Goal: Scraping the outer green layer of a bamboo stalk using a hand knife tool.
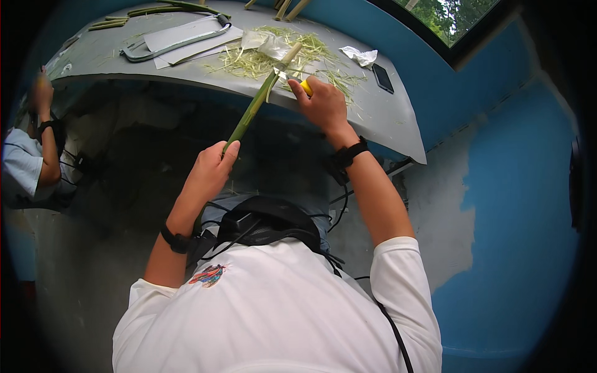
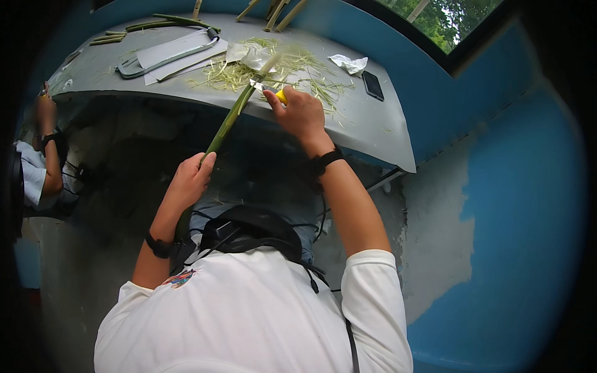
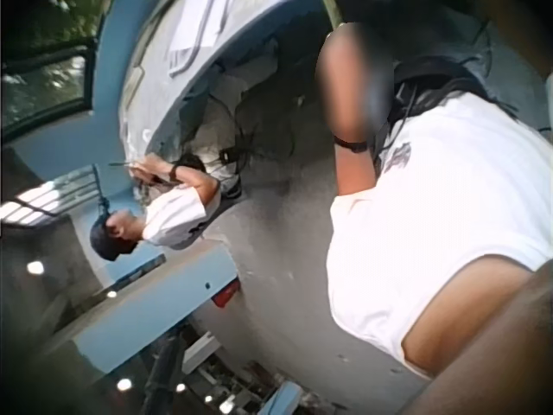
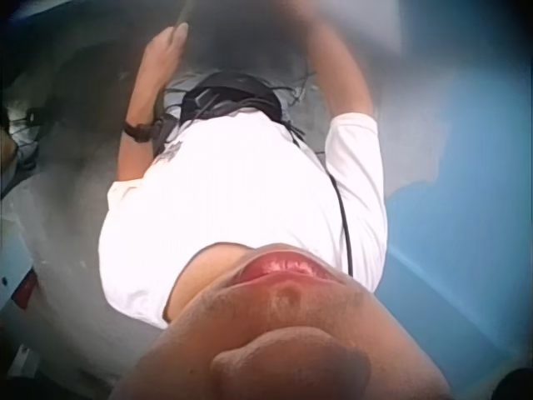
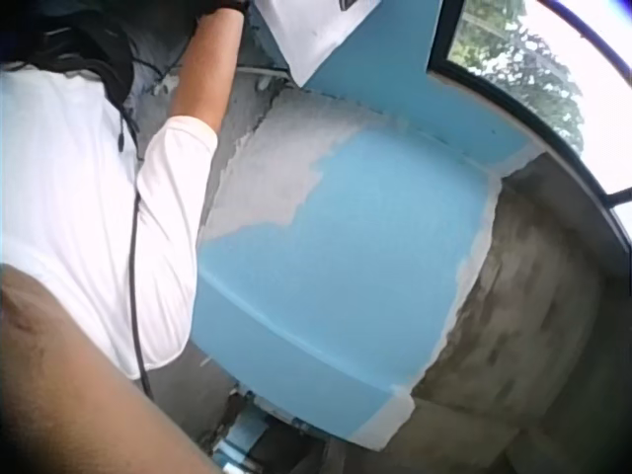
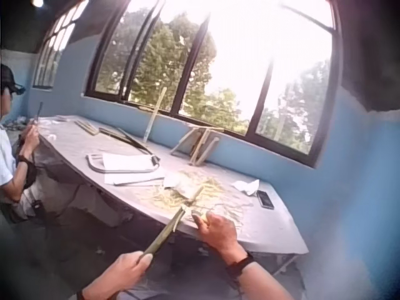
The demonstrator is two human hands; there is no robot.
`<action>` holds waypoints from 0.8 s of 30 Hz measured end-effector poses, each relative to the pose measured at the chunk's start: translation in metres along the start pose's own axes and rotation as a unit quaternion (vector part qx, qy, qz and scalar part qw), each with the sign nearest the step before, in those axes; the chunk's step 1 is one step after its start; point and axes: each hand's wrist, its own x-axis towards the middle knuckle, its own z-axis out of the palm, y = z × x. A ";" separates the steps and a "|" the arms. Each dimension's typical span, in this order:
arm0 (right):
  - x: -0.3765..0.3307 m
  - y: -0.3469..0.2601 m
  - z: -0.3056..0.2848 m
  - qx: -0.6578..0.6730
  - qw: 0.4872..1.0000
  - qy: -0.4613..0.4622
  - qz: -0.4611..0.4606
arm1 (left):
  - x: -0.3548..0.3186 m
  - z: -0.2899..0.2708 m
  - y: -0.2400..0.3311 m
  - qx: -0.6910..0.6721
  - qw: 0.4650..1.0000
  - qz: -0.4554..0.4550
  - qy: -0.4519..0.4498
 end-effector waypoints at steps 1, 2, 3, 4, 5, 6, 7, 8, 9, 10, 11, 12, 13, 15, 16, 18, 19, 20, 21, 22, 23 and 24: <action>0.000 -0.001 0.000 0.007 1.000 -0.003 0.002 | 0.006 -0.002 0.000 0.009 1.000 0.007 0.001; 0.002 -0.001 -0.001 0.007 1.000 -0.003 -0.004 | 0.014 -0.005 0.002 0.018 1.000 0.016 0.004; 0.002 -0.002 -0.002 0.006 1.000 -0.002 -0.009 | 0.021 -0.006 0.003 0.036 0.999 0.029 0.009; 0.003 -0.003 -0.002 0.005 1.000 -0.002 -0.013 | 0.029 -0.007 0.004 0.054 0.998 0.042 0.014; 0.003 -0.003 -0.002 0.006 1.000 -0.003 -0.016 | 0.037 -0.005 0.005 0.072 0.996 0.054 0.016; 0.003 -0.003 -0.002 0.006 1.000 -0.005 -0.018 | 0.045 -0.003 0.007 0.078 0.995 0.060 0.012; 0.002 -0.002 -0.003 0.006 1.000 -0.006 -0.021 | 0.053 -0.001 0.010 0.084 0.994 0.066 0.007; 0.003 -0.002 -0.003 0.012 1.000 -0.001 -0.028 | 0.061 0.001 0.013 0.090 0.993 0.073 0.003; 0.003 -0.002 -0.003 0.017 0.999 0.003 -0.035 | 0.070 0.003 0.015 0.094 0.993 0.078 0.004; 0.003 -0.002 -0.003 0.023 0.999 0.008 -0.042 | 0.077 0.005 0.017 0.097 0.992 0.083 0.005; 0.003 -0.002 -0.003 0.028 0.999 0.008 -0.046 | 0.084 0.007 0.018 0.102 0.991 0.087 0.006; 0.003 -0.002 -0.003 0.033 0.998 0.008 -0.050 | 0.090 0.008 0.020 0.110 0.990 0.093 0.014; 0.004 -0.002 -0.003 0.038 0.998 0.007 -0.054 | 0.096 0.010 0.021 0.118 0.988 0.098 0.021; 0.003 0.002 -0.002 0.030 0.998 0.014 -0.059 | 0.102 0.015 0.031 0.140 0.983 0.112 0.032; 0.003 0.004 -0.001 0.026 0.998 0.017 -0.062 | 0.105 0.016 0.036 0.153 0.980 0.120 0.037; 0.003 0.005 0.001 0.020 0.998 0.011 -0.063 | 0.109 0.019 0.041 0.183 0.973 0.128 0.051; 0.004 0.005 0.002 0.016 0.998 0.008 -0.064 | 0.110 0.020 0.041 0.198 0.970 0.129 0.058; 0.004 0.005 0.003 0.017 0.998 0.005 -0.060 | 0.111 0.021 0.040 0.214 0.966 0.130 0.065; 0.005 0.006 0.004 0.018 0.998 0.003 -0.057 | 0.110 0.024 0.038 0.210 0.966 0.130 0.077; 0.005 0.006 0.005 0.019 0.998 0.000 -0.053 | 0.110 0.028 0.036 0.206 0.966 0.130 0.090; 0.006 0.006 0.004 0.020 0.998 -0.001 -0.054 | 0.110 0.030 0.036 0.202 0.965 0.131 0.102; 0.006 0.007 0.004 0.020 0.998 -0.002 -0.054 | 0.109 0.031 0.035 0.203 0.965 0.128 0.106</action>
